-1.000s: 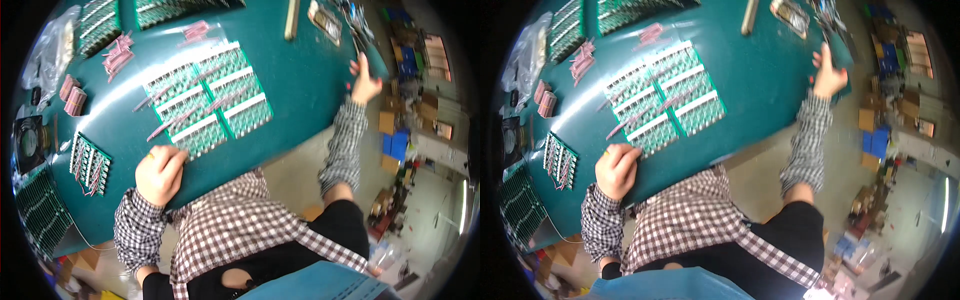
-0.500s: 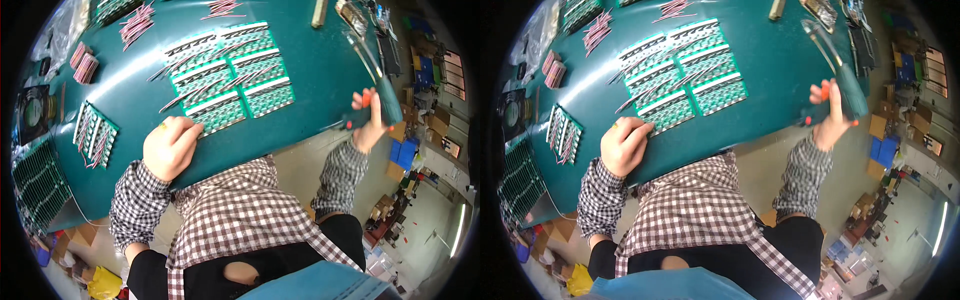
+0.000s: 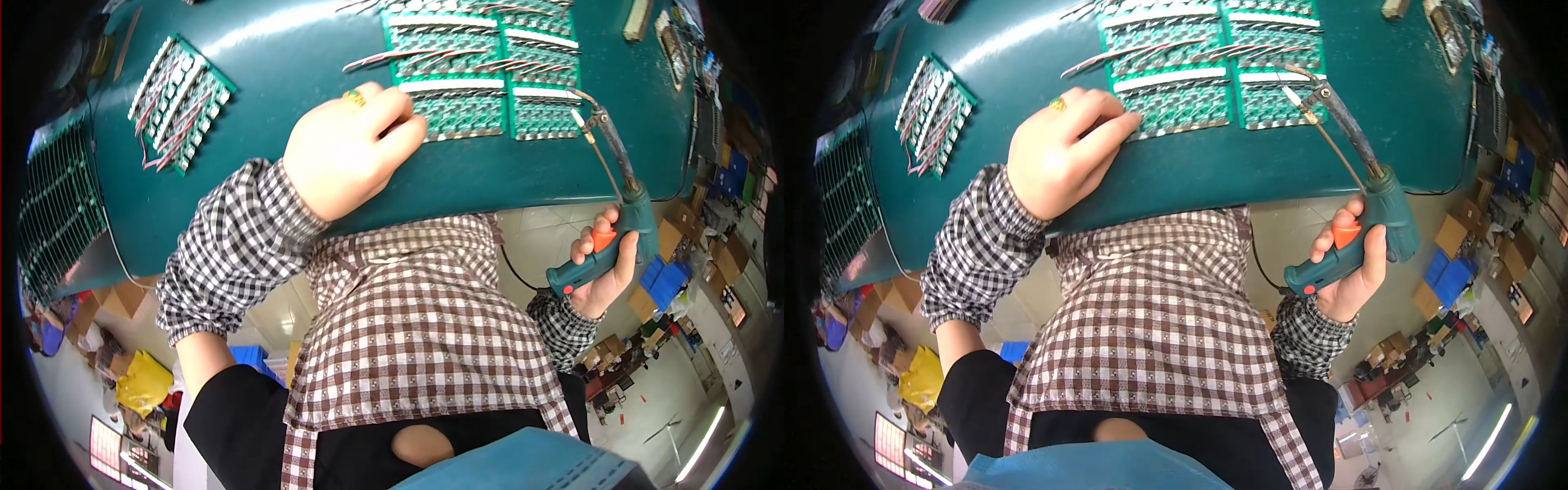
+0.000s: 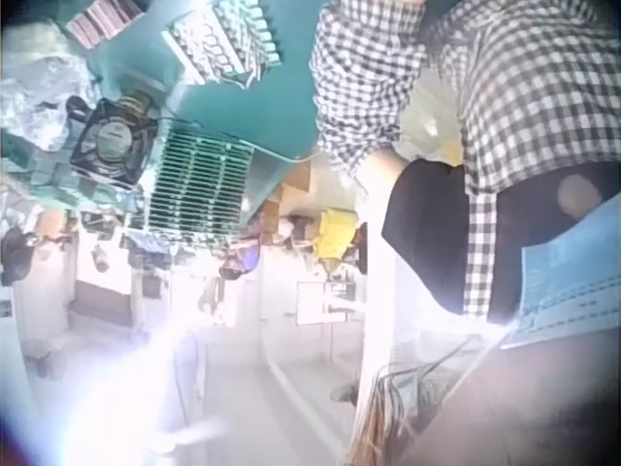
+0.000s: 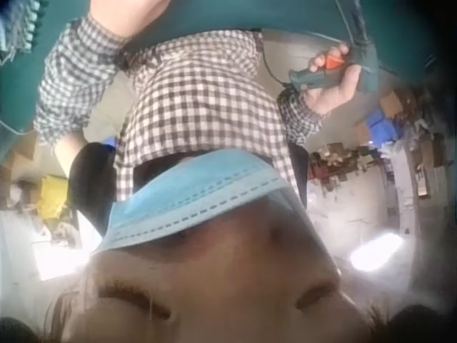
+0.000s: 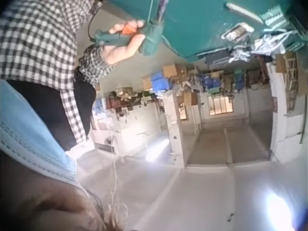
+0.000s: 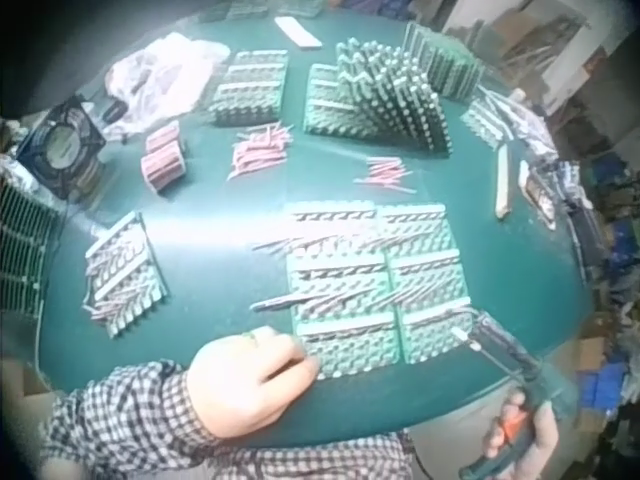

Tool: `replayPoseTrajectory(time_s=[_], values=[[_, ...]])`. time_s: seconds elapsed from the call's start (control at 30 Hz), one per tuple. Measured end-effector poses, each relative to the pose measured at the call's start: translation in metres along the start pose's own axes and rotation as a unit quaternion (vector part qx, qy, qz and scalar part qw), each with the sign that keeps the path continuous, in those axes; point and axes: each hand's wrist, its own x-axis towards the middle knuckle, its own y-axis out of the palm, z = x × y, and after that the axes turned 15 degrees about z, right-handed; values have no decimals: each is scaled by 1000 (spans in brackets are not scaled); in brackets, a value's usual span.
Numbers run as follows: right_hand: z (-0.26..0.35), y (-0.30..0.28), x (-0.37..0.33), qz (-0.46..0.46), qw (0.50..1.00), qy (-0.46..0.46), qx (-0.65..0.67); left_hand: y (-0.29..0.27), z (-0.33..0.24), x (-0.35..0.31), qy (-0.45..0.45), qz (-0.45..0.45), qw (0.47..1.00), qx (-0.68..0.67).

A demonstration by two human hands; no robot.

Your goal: The person positions wires onto circuit boards and solders them using a soldering gun.

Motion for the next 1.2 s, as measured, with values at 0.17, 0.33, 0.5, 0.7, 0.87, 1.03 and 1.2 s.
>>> replayPoseTrajectory(time_s=[0.17,0.33,0.5,0.7,0.87,1.03,1.2], values=[[-10,22,-19,-11,975,10,-223,4,2,1,9,-13,1000,12],[-20,39,-28,-18,960,28,-277,5,0,0,-6,-12,1000,5],[-24,42,-28,13,954,62,-294,5,0,0,-12,-13,1000,3],[-29,51,-26,-1,937,82,-339,4,-1,1,-14,-10,1000,10],[-30,55,-22,7,934,85,-347,5,-1,0,-12,-12,1000,2],[-30,57,-20,15,929,93,-357,5,-1,-1,-13,-8,1000,9],[-32,60,-18,10,927,88,-363,5,-1,0,-12,-8,1000,5]])
